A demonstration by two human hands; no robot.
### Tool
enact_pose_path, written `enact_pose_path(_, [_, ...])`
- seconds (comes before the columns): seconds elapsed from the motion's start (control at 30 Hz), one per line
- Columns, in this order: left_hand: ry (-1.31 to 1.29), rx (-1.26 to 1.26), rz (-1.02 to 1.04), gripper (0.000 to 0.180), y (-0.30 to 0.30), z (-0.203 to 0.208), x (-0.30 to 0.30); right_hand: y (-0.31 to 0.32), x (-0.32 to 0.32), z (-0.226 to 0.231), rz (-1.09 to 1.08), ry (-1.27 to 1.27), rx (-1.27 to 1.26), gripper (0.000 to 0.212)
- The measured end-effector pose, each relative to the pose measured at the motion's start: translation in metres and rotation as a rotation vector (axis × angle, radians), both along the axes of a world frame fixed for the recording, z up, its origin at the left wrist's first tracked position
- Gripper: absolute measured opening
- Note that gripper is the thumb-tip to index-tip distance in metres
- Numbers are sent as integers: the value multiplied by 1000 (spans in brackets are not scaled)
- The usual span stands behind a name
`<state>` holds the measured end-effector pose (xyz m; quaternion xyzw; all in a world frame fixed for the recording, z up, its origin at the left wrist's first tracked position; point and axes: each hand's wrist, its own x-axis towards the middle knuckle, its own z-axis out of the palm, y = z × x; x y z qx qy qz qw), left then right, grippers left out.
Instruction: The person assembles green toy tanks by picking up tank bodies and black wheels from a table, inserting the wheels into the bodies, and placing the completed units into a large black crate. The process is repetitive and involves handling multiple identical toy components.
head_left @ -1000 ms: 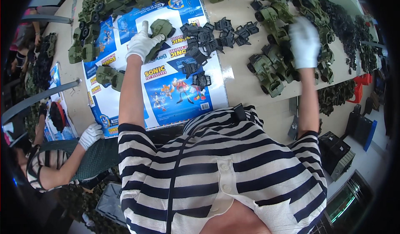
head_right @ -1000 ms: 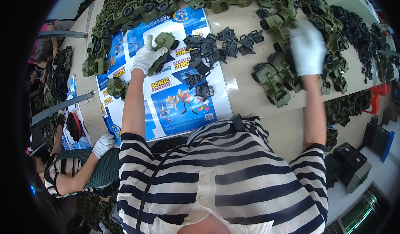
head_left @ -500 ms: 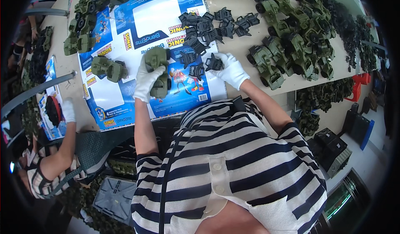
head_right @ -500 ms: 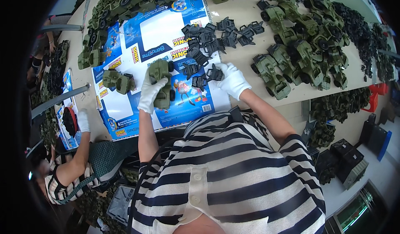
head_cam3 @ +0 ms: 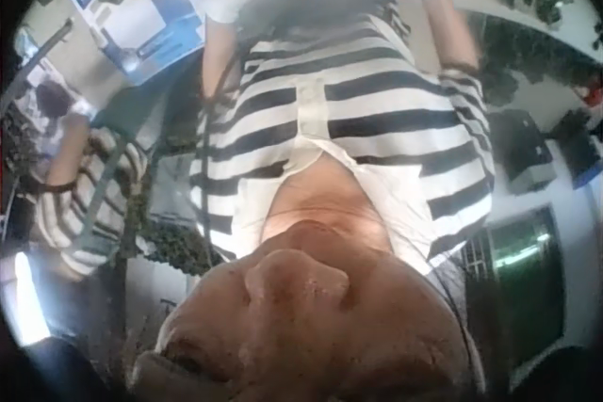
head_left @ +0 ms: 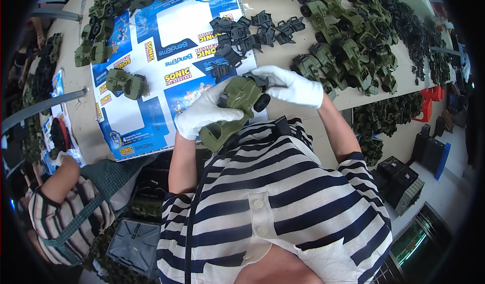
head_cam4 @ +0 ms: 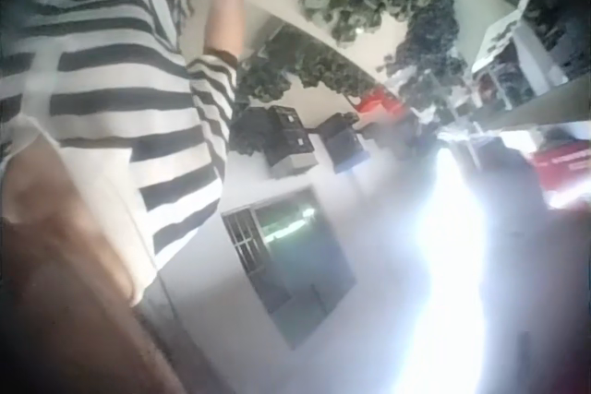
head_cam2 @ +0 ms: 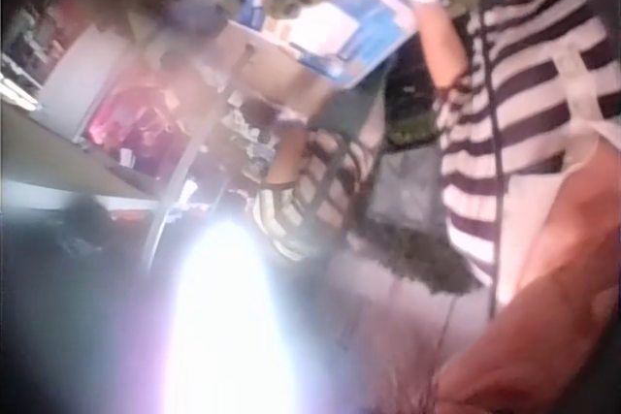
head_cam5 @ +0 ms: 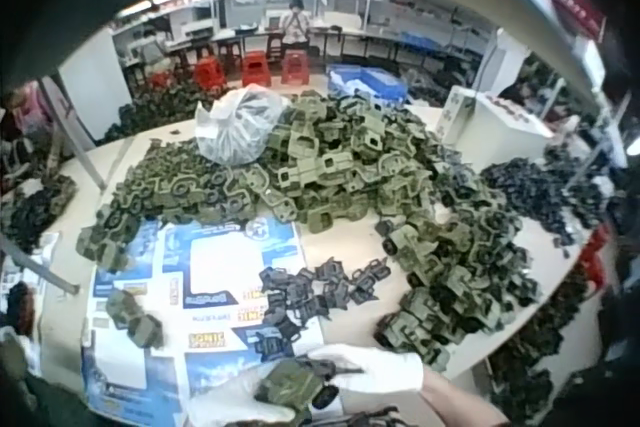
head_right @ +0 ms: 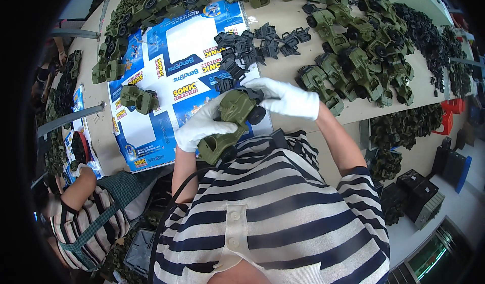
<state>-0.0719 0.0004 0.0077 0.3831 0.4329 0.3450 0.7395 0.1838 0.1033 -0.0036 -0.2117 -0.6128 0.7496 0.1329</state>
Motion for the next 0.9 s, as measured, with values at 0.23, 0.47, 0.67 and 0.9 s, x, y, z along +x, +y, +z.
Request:
enact_pose_path(0.23, [271, 79, -28, 79, -3, 14, 15, -3, -12, 14, -215, -346, -262, 38])
enact_pose_path(0.47, [133, 22, 85, 72, 0, 31, 22, 0, 7, -11, -327, -126, -423, 43])
enact_pose_path(0.67, [388, 108, -30, 73, 9, 59, 21, -8, 11, -16, -277, -166, -367, 46])
enact_pose_path(0.9, [159, 18, 98, 72, 6, 51, 26, -6, 9, -6, -429, 160, -483, 45])
